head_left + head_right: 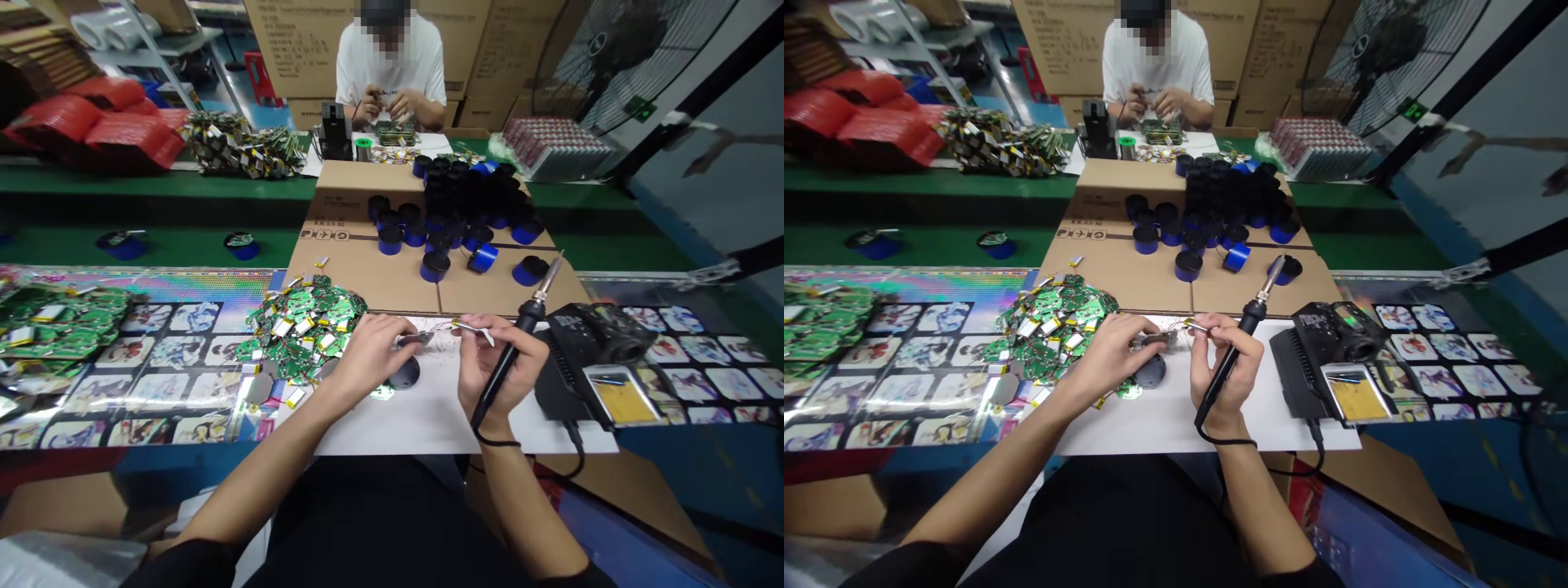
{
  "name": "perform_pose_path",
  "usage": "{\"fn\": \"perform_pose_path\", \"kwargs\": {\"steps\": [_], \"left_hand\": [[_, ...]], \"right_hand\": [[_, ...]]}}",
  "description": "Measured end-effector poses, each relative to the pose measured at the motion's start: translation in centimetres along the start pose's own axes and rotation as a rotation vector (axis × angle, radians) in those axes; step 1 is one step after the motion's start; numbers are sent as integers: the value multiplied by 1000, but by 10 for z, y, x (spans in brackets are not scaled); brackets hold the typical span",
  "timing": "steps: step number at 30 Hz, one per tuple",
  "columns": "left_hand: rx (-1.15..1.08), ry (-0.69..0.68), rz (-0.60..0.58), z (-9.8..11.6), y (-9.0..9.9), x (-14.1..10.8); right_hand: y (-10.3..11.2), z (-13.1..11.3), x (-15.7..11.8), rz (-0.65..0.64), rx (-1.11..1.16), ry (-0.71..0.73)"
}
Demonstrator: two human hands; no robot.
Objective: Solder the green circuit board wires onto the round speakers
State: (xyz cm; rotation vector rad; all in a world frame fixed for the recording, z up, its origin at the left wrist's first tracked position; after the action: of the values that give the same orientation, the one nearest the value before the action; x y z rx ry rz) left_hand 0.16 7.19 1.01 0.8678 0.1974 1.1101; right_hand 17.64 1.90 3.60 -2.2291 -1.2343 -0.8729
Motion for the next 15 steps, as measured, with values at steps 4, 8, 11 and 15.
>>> {"fn": "perform_pose_path", "kwargs": {"steps": [4, 8, 11, 15], "left_hand": [[-32, 51, 21, -18, 30, 5], [55, 107, 98, -36, 71, 4], [162, 42, 231, -28, 86, 2], [-265, 101, 58, -8, 57, -1]], "right_hand": [[10, 2, 8, 58, -39, 7], [11, 1, 9, 43, -51, 9], [2, -2, 3, -11, -12, 4], [-9, -5, -4, -89, 33, -3]]}}
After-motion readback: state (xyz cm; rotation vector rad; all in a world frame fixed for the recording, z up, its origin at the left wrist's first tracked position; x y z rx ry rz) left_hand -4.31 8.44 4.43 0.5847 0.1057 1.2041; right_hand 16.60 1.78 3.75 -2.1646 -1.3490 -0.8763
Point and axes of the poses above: each hand's wrist, its own x-axis towards the middle knuckle, its own y-axis out of the back of the hand, z = x × y, the point moved 6 cm from there along x, towards the middle knuckle
